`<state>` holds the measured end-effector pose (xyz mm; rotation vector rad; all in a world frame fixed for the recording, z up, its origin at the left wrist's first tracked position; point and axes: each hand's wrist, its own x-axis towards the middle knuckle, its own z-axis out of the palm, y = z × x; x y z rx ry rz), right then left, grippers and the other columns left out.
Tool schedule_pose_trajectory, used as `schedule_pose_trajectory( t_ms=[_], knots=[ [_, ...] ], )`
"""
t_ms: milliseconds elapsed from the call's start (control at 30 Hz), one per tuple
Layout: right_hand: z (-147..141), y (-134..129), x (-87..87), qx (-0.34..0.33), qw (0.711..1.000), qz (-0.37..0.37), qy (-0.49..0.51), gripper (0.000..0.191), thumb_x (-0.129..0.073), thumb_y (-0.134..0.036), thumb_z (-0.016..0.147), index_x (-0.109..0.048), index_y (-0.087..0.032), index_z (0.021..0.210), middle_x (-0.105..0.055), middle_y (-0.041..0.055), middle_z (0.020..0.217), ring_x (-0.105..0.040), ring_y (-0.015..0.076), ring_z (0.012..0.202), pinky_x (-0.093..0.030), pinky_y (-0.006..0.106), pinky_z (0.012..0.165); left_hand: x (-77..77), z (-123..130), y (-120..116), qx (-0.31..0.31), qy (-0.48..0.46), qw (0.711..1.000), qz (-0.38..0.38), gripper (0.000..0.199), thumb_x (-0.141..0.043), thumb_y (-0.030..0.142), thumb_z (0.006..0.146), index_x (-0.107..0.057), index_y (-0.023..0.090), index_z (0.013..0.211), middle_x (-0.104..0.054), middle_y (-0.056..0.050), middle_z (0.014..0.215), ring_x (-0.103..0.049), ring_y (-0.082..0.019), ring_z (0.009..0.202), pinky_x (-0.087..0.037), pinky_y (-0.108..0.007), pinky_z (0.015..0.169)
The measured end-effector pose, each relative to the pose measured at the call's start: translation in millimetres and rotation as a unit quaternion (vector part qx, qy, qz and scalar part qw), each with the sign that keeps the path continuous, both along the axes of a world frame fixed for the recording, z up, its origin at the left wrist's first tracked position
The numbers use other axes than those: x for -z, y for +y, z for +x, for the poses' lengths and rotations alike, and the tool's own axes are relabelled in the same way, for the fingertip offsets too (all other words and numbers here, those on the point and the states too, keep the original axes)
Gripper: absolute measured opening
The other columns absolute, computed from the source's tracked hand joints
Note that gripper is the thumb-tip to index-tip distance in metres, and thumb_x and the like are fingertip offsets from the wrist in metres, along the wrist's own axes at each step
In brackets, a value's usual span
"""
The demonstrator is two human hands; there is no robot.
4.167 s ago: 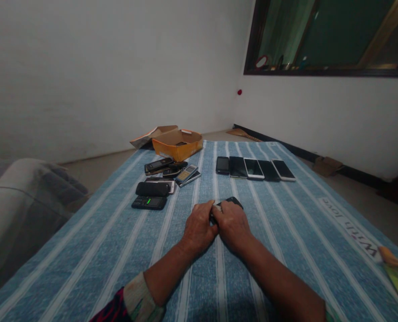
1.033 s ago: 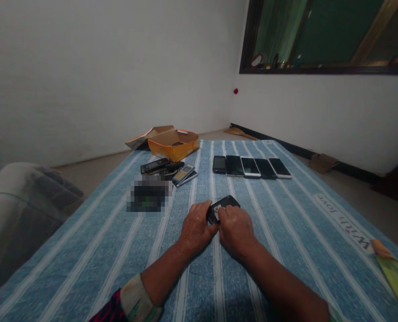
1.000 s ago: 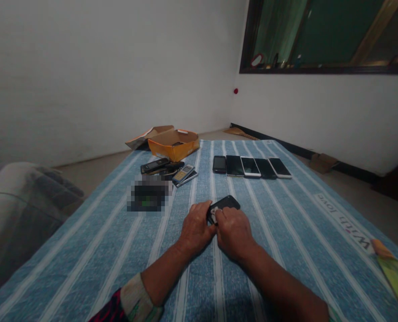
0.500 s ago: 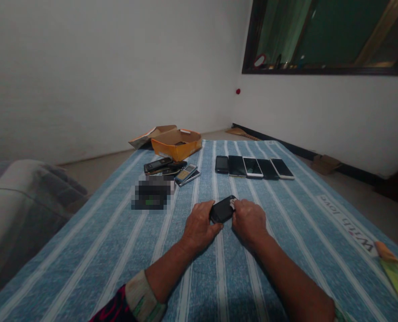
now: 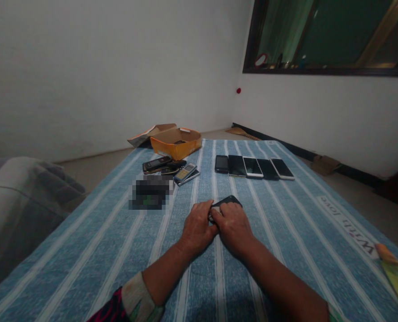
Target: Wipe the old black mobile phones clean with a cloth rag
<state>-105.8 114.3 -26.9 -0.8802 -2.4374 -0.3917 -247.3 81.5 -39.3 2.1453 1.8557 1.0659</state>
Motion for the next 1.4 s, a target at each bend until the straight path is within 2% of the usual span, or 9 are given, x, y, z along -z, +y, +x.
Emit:
schedule_pose_trajectory(
  t_ms=[167,367,533,700,867,967,1167,1400],
  knots=[
    [-6,5,0.1,0.003,0.999,-0.028,-0.020,0.017,-0.053,-0.017,0.094,-0.067,-0.016,0.103,-0.060,0.0062,0.084,-0.047,0.0204,0.079,-0.031,0.034,0.072,1.1,-1,2,0.001,-0.005,1.000,0.006,0.053,-0.064,0.018,0.069,-0.055,0.015,0.122,-0.066,-0.011,0.110,-0.060,-0.029,0.102,-0.050,-0.046,0.093],
    [-4,-2,-3.3,0.007,0.999,-0.036,-0.015,0.015,-0.053,-0.015,0.092,-0.068,-0.016,0.092,-0.060,0.0066,0.081,-0.047,0.0210,0.078,-0.031,0.035,0.072,0.1,-1,1,0.000,-0.004,1.000,0.004,0.054,-0.059,0.012,0.067,-0.055,0.012,0.122,-0.066,-0.013,0.110,-0.059,-0.029,0.103,-0.050,-0.045,0.092],
    [-5,6,-1.5,0.024,0.999,-0.035,-0.019,0.019,-0.054,-0.018,0.094,-0.067,-0.018,0.107,-0.059,0.0064,0.083,-0.047,0.0208,0.079,-0.030,0.034,0.072,-0.3,-1,1,-0.005,-0.006,1.000,0.004,0.050,-0.064,0.021,0.071,-0.056,0.014,0.120,-0.066,-0.011,0.107,-0.060,-0.028,0.101,-0.051,-0.045,0.090],
    [-6,8,-1.0,0.022,0.999,-0.032,-0.027,0.019,-0.055,-0.017,0.093,-0.067,-0.016,0.108,-0.060,0.0065,0.084,-0.048,0.0205,0.079,-0.030,0.034,0.072,-1.7,1,1,-0.008,-0.010,1.000,0.011,0.052,-0.066,0.018,0.068,-0.056,0.014,0.119,-0.066,-0.012,0.111,-0.061,-0.028,0.102,-0.051,-0.045,0.091],
    [3,16,-6.2,0.094,0.993,-0.059,-0.025,0.013,-0.057,-0.019,0.093,-0.068,-0.019,0.097,-0.061,0.0067,0.083,-0.049,0.0217,0.081,-0.029,0.033,0.072,-4.9,4,0,-0.013,-0.005,1.000,-0.002,0.051,-0.072,0.020,0.067,-0.057,0.017,0.115,-0.068,-0.010,0.109,-0.061,-0.028,0.100,-0.052,-0.044,0.089],
    [7,19,-6.9,0.129,0.989,-0.068,-0.018,0.014,-0.056,-0.020,0.093,-0.069,-0.019,0.098,-0.062,0.0075,0.084,-0.050,0.0221,0.082,-0.028,0.033,0.071,-5.7,4,0,-0.020,0.001,1.000,-0.006,0.054,-0.074,0.019,0.065,-0.057,0.017,0.116,-0.068,-0.009,0.109,-0.061,-0.029,0.101,-0.052,-0.044,0.089],
    [0,14,-4.6,0.065,0.995,-0.057,-0.039,0.015,-0.056,-0.020,0.094,-0.068,-0.020,0.103,-0.061,0.0065,0.085,-0.049,0.0215,0.082,-0.027,0.033,0.072,-6.3,4,0,-0.016,-0.001,1.000,-0.003,0.049,-0.072,0.021,0.068,-0.058,0.018,0.115,-0.069,-0.008,0.108,-0.062,-0.027,0.099,-0.052,-0.041,0.089],
    [18,30,-10.7,0.185,0.976,-0.117,-0.019,0.021,-0.049,-0.019,0.096,-0.068,-0.019,0.105,-0.062,0.0098,0.091,-0.051,0.0234,0.086,-0.028,0.034,0.073,-5.4,3,0,-0.021,0.010,0.999,-0.022,0.055,-0.074,0.019,0.066,-0.057,0.015,0.118,-0.068,-0.010,0.109,-0.061,-0.029,0.101,-0.051,-0.043,0.089]
  ],
)
